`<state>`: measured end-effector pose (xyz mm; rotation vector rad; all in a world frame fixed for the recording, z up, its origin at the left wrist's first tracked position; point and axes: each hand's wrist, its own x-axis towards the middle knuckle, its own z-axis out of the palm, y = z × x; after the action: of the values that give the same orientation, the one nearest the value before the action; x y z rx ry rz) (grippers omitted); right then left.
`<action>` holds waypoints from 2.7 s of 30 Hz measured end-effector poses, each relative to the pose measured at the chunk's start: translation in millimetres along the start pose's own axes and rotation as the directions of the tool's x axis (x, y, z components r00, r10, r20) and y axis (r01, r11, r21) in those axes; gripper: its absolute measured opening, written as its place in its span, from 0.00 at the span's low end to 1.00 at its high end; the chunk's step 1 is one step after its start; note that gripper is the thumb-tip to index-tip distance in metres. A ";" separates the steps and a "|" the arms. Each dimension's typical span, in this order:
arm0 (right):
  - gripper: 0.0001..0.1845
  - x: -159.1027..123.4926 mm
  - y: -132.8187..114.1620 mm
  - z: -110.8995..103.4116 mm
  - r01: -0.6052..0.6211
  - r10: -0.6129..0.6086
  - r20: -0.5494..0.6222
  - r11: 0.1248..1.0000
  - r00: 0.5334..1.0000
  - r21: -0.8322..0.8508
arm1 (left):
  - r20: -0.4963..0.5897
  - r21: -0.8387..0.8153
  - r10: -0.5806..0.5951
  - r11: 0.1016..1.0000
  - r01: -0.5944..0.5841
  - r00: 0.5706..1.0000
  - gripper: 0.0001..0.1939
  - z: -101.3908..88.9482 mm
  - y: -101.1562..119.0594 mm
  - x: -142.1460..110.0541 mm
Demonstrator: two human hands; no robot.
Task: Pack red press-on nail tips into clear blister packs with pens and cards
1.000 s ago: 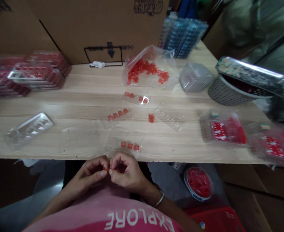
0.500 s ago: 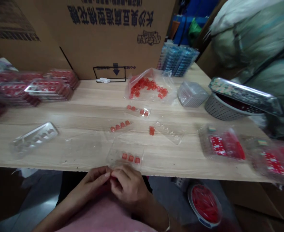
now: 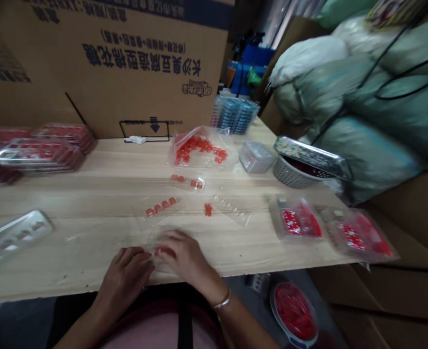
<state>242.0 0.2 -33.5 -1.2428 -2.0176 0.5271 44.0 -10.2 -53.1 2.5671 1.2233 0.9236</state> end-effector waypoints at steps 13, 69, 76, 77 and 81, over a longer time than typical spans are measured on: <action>0.06 1.7 32.3 -37.3 -0.365 0.428 -0.207 0.888 0.880 0.281 | 0.019 -0.459 -0.126 0.880 0.120 0.992 0.08 11.1 28.3 45.7; 0.14 35.6 39.6 -42.5 -0.180 0.164 -0.077 0.933 0.983 -0.310 | 0.000 -0.166 -0.003 0.986 0.003 1.000 0.08 -2.9 -0.4 3.8; 0.10 32.9 55.5 -43.6 -0.228 0.216 -0.072 0.934 0.974 -0.276 | -0.160 -0.318 -0.174 0.941 0.117 0.972 0.05 -8.3 11.8 13.8; 0.09 32.3 49.5 -39.2 -0.195 0.184 -0.070 0.961 0.980 -0.198 | -0.132 -0.381 -0.249 0.906 0.183 0.959 0.05 -8.9 13.8 18.9; 0.09 32.2 39.0 -34.6 -0.143 0.130 -0.099 0.982 0.986 -0.127 | -0.008 -0.532 -0.430 0.767 0.360 0.903 0.04 -8.0 15.0 40.3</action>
<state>281.7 46.0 -24.4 -1.4680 -1.9274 0.3972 68.4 9.0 -22.3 1.7609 1.2625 1.1400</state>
